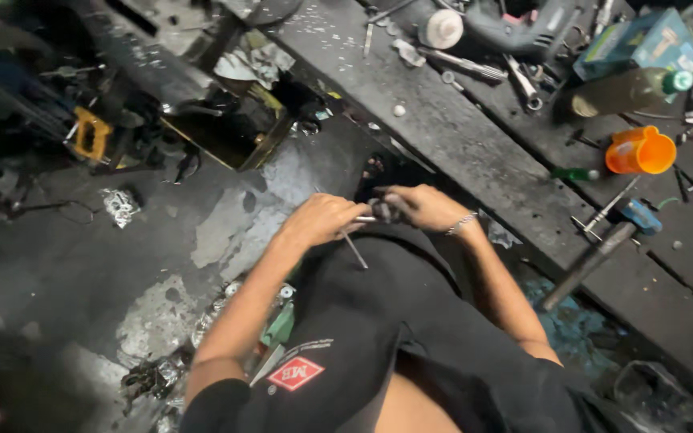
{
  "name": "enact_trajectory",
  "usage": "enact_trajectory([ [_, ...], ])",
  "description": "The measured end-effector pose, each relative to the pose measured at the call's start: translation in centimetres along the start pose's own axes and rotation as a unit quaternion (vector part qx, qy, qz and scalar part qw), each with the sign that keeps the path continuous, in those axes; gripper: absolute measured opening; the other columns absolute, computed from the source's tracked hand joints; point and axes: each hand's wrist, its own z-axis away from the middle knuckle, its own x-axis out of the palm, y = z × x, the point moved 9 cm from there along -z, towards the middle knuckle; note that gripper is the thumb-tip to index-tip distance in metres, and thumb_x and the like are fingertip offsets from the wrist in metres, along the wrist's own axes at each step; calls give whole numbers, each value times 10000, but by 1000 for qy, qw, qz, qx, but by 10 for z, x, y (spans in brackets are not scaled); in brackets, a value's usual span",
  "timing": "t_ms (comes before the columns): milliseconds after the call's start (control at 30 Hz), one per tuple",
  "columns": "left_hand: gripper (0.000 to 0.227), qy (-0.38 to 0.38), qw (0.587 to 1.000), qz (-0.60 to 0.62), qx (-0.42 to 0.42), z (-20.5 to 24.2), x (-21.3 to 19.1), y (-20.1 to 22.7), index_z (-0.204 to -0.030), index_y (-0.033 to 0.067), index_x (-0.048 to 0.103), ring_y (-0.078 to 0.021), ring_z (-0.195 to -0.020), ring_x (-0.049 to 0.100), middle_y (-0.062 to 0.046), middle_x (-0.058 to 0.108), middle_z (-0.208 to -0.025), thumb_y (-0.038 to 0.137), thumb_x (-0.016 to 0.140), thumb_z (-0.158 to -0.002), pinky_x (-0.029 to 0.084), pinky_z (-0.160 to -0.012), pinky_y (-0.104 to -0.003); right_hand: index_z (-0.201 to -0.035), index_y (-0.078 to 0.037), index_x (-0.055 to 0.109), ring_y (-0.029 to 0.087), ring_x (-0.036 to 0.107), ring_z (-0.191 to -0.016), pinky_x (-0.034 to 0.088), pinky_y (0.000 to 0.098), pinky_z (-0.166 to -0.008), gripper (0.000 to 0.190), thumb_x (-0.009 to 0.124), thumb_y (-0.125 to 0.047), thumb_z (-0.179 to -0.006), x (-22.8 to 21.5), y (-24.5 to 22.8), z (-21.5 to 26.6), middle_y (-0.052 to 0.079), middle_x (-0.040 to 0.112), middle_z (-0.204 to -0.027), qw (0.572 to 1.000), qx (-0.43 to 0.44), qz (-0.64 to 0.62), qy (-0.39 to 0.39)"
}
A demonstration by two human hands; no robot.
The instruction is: The person works on a disassembled engine block, using a wrench to tighten bolts and a cloth to wipe surfaces. They handle small metal parts and tools, occasionally adjusting the engine block on the workbench.
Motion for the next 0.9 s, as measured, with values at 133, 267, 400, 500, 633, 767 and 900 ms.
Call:
enact_trajectory([
  [133, 260, 14, 998, 60, -27, 16, -1, 6, -1108, 177, 666, -286, -795, 712, -60, 731, -850, 249, 750, -873, 546, -658, -449, -1467, -100, 558, 425, 567, -1329, 447, 454, -1144, 588, 575, 36, -895, -58, -41, 18, 206, 625, -1390, 936, -117, 135, 305],
  [267, 263, 138, 986, 69, -68, 30, -36, 4, -1103, 156, 684, -290, -808, 708, -79, 724, -874, 222, 762, -860, 553, -692, -436, -1489, -6, 474, 464, 381, -1464, 324, 486, -1187, 700, 559, 92, -801, -22, -86, 32, 265, 458, -1537, 910, -254, 156, 287],
  [400, 297, 172, 982, 29, -74, 38, -37, 2, -1062, 160, 701, -292, -842, 705, -81, 714, -854, 179, 776, -776, 547, -760, -443, -1483, -31, 460, 332, 534, -1374, 424, 417, -1088, 448, 525, -14, -1040, 26, -60, 24, 217, 469, -1574, 979, -168, -38, 113],
  [500, 267, 127, 988, 51, -70, 34, -26, -1, -1065, 155, 698, -288, -874, 700, -79, 712, -865, 195, 787, -816, 541, -789, -441, -1330, -55, 703, 315, 686, -1082, 556, 375, -980, 315, 528, -210, -1118, 16, -23, 24, 138, 806, -1232, 990, -30, -102, 93],
  [633, 311, 101, 993, 35, 41, 17, -22, 20, -1096, 141, 676, -293, -909, 687, -75, 708, -906, 208, 785, -812, 533, -787, -445, -1164, -28, 690, 247, 717, -994, 561, 365, -877, 403, 719, -328, -897, 3, -29, 23, 131, 770, -1090, 993, -112, -28, 33],
  [767, 346, 45, 991, -49, 117, -14, -1, 43, -1096, 144, 671, -300, -870, 688, -76, 697, -851, 186, 789, -774, 527, -735, -463, -1123, -78, 738, 248, 763, -915, 580, 380, -834, 421, 737, -376, -826, 27, -9, 15, 105, 784, -984, 995, -34, 70, -56],
  [900, 249, 78, 990, 50, 108, -25, -8, 37, -1053, 154, 643, -307, -829, 696, -66, 701, -855, 159, 780, -844, 545, -710, -456, -1133, -119, 728, 357, 737, -848, 573, 448, -774, 476, 790, -416, -767, 20, -15, 12, 149, 754, -905, 990, -55, 120, 42],
])
